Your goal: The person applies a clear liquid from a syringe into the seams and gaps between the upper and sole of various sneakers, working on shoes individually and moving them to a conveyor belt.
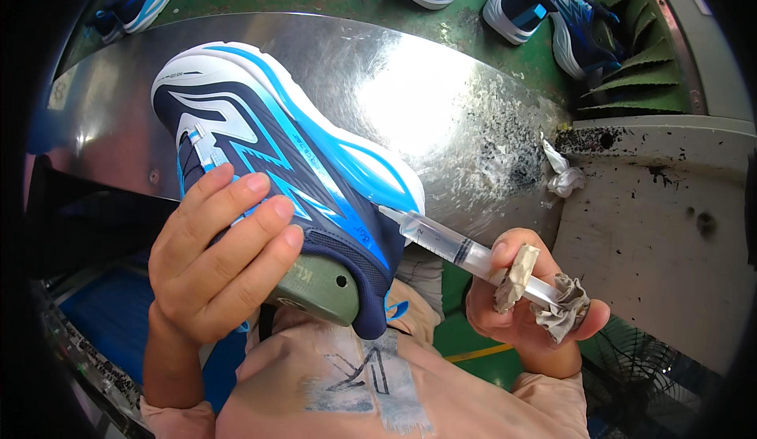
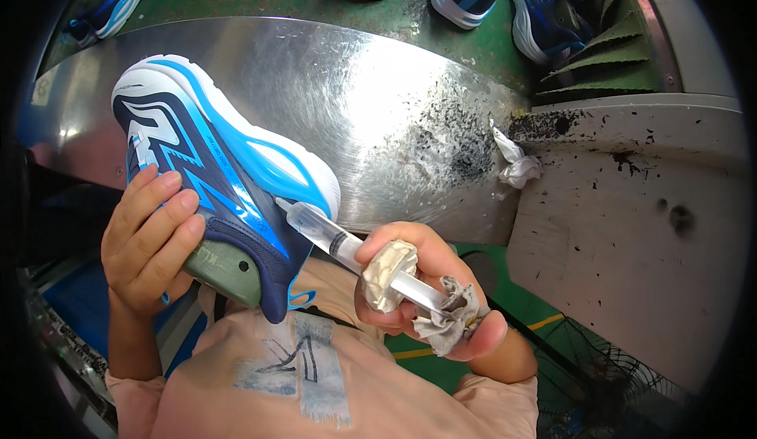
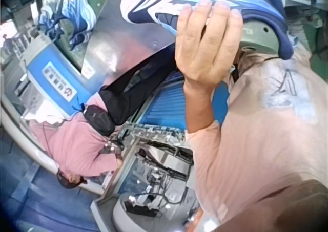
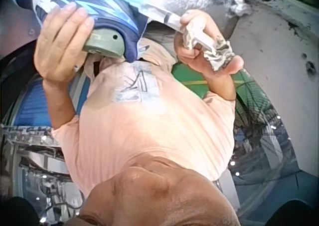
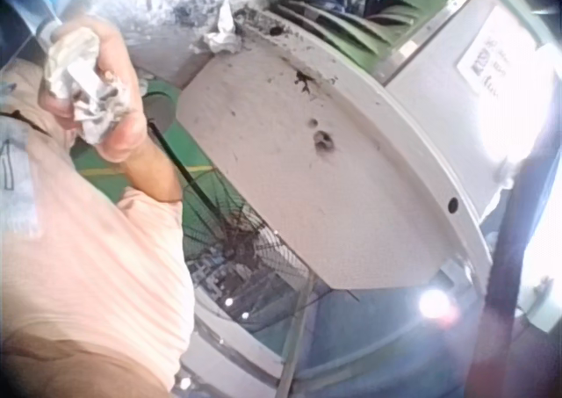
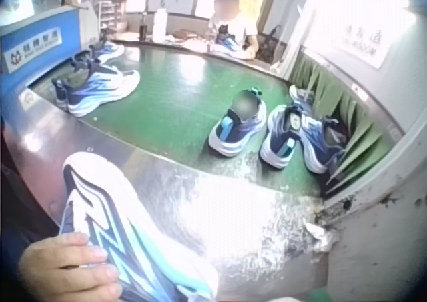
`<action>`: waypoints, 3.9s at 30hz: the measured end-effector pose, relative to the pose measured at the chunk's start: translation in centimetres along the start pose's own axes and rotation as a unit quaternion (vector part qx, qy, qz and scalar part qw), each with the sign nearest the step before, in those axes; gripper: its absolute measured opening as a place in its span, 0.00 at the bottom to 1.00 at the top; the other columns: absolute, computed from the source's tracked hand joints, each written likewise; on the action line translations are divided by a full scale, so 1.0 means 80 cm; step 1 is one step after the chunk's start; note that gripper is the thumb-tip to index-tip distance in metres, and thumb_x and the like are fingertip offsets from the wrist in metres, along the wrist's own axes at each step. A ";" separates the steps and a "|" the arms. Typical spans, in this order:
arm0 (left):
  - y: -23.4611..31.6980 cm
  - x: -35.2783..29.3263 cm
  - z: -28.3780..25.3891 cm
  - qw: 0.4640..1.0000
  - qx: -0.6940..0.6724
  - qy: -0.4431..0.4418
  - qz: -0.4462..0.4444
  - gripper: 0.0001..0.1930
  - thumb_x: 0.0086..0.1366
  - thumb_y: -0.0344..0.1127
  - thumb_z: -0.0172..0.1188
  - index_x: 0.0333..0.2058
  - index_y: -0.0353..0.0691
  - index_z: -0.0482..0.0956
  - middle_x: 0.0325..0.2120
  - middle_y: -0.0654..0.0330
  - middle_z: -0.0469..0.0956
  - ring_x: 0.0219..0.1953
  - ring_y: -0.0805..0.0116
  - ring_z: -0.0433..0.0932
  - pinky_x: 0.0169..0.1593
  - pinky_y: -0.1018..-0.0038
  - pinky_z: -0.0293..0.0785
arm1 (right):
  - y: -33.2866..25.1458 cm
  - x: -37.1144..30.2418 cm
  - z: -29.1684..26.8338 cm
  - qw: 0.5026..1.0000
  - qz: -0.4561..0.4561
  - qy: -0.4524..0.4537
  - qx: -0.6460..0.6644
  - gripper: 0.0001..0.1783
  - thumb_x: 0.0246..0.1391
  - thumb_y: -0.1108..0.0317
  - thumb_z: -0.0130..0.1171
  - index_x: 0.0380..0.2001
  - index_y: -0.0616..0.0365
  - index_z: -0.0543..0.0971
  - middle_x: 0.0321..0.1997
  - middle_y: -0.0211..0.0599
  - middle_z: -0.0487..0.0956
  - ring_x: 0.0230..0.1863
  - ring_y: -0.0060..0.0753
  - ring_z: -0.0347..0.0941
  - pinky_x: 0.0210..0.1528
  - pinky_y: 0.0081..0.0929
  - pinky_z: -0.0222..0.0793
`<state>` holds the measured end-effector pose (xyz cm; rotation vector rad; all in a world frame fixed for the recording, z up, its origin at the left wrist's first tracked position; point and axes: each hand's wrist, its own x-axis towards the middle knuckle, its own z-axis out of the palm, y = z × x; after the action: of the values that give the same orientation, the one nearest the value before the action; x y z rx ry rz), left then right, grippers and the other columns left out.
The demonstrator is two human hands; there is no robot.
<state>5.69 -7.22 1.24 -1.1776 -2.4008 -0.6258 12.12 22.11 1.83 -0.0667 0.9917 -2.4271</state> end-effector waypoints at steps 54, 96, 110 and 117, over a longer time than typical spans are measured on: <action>0.080 0.159 0.039 0.951 0.062 -0.270 -0.140 0.35 0.51 0.38 0.69 0.55 0.25 0.67 0.30 0.45 0.79 0.29 0.51 0.80 0.36 0.70 0.74 | 0.039 -0.044 -0.039 0.971 -0.155 0.154 0.095 0.62 0.43 0.22 0.52 0.63 0.68 0.53 0.41 0.33 0.68 0.39 0.17 0.63 0.40 0.16 0.61; 0.012 -0.065 -0.001 0.996 0.068 -0.007 -0.058 0.18 0.60 0.38 0.65 0.45 0.56 0.67 0.45 0.63 0.78 0.51 0.57 0.77 0.55 0.62 0.73 | -0.056 0.132 0.089 0.950 0.238 0.067 -0.191 0.61 0.38 0.23 0.54 0.56 0.72 0.60 0.35 0.33 0.68 0.31 0.19 0.62 0.31 0.15 0.57; 0.014 -0.091 0.014 0.990 0.128 0.016 -0.065 0.15 0.64 0.41 0.60 0.45 0.53 0.64 0.46 0.59 0.76 0.50 0.51 0.77 0.58 0.49 0.70 | -0.060 -0.024 0.044 0.991 0.077 0.094 -0.063 0.65 0.34 0.26 0.65 0.56 0.78 0.59 0.41 0.39 0.71 0.38 0.21 0.66 0.39 0.16 0.61; 0.012 -0.065 0.006 0.988 0.146 0.005 -0.052 0.19 0.62 0.42 0.63 0.47 0.46 0.65 0.47 0.52 0.76 0.51 0.48 0.77 0.54 0.47 0.73 | -0.040 -0.074 0.016 0.988 0.021 0.151 -0.037 0.62 0.38 0.20 0.55 0.55 0.72 0.60 0.32 0.31 0.67 0.28 0.14 0.58 0.29 0.13 0.53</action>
<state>9.35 -9.75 -1.66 -0.9301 -2.4539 -0.2926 16.11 26.05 5.71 0.3035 1.2001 -2.4067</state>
